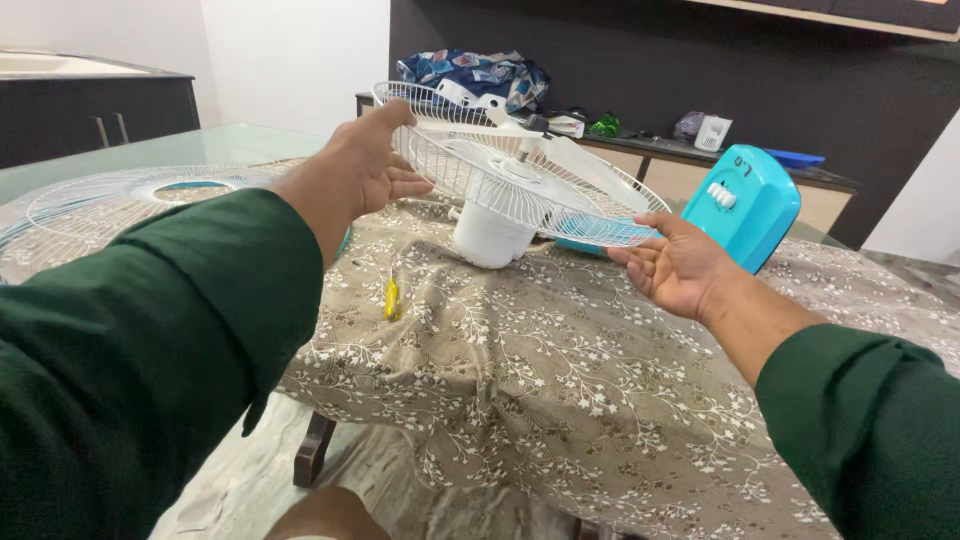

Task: The person disassembles a table fan by removing the front grille, fan blades, and rear grille, then uses a screwdriver to loosen the motor housing. The components are placed on the table as they are removed.

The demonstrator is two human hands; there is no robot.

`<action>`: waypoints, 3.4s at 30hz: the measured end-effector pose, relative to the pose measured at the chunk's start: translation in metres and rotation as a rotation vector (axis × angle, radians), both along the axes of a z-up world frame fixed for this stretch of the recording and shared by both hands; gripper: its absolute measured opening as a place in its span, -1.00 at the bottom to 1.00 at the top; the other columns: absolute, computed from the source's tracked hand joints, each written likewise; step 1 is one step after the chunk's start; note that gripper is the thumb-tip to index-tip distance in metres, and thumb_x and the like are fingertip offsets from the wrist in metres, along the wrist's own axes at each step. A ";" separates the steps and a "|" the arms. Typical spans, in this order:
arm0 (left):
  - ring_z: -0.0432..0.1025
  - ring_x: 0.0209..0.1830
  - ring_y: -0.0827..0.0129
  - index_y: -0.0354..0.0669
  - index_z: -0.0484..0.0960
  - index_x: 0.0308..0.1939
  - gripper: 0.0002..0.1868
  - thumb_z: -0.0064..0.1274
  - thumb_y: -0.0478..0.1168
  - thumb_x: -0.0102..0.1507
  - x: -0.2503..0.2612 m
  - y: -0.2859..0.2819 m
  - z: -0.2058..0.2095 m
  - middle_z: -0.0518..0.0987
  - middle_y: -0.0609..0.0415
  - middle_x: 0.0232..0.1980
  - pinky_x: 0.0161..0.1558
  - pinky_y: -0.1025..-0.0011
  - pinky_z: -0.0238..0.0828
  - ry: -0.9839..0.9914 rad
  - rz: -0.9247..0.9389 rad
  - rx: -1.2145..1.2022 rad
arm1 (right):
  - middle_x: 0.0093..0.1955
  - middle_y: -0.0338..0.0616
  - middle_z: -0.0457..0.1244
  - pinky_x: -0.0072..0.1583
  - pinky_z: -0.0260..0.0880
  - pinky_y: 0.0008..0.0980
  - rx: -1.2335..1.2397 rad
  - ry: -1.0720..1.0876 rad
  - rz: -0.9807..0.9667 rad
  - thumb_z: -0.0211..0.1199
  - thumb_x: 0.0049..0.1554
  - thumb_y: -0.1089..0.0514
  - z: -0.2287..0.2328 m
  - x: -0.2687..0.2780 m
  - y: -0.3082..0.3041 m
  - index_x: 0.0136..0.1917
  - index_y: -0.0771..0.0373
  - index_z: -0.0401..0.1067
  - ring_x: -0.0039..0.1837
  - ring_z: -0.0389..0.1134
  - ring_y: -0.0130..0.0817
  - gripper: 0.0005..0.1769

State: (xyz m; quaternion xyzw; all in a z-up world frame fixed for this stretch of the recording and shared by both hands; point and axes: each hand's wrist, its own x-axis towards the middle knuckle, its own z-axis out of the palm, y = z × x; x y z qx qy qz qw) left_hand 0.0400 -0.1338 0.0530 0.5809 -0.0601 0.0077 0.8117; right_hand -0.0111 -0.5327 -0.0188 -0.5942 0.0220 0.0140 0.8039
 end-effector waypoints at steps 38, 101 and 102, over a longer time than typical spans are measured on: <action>0.49 -0.05 0.21 -0.36 0.37 0.34 -0.44 -0.01 -0.40 0.23 0.045 -0.010 -0.156 0.54 -0.14 0.10 -0.12 0.29 0.52 0.021 -0.019 0.212 | 0.34 0.20 0.24 0.18 0.49 -0.12 -0.107 0.003 -0.446 0.06 0.08 0.56 -0.099 0.026 0.009 0.54 0.18 -0.01 0.20 0.39 0.01 -0.18; 0.44 0.23 0.00 -0.28 0.00 0.55 0.23 0.41 0.09 0.00 -0.003 -0.071 -0.094 0.51 -0.21 0.23 0.25 0.23 0.37 -0.562 0.131 1.242 | -0.01 0.12 0.37 0.04 0.39 -0.04 -1.594 -1.193 -0.365 0.45 0.08 0.04 0.056 0.073 0.103 0.02 0.39 0.51 0.00 0.40 0.08 -0.61; 0.44 0.23 -0.01 -0.28 -0.01 0.55 0.23 0.41 0.09 0.01 -0.004 -0.070 -0.093 0.50 -0.22 0.24 0.25 0.22 0.36 -0.562 0.128 1.257 | -0.01 0.12 0.37 0.04 0.39 -0.04 -1.596 -1.204 -0.352 0.44 0.09 0.03 0.058 0.071 0.104 0.03 0.39 0.51 0.00 0.40 0.07 -0.60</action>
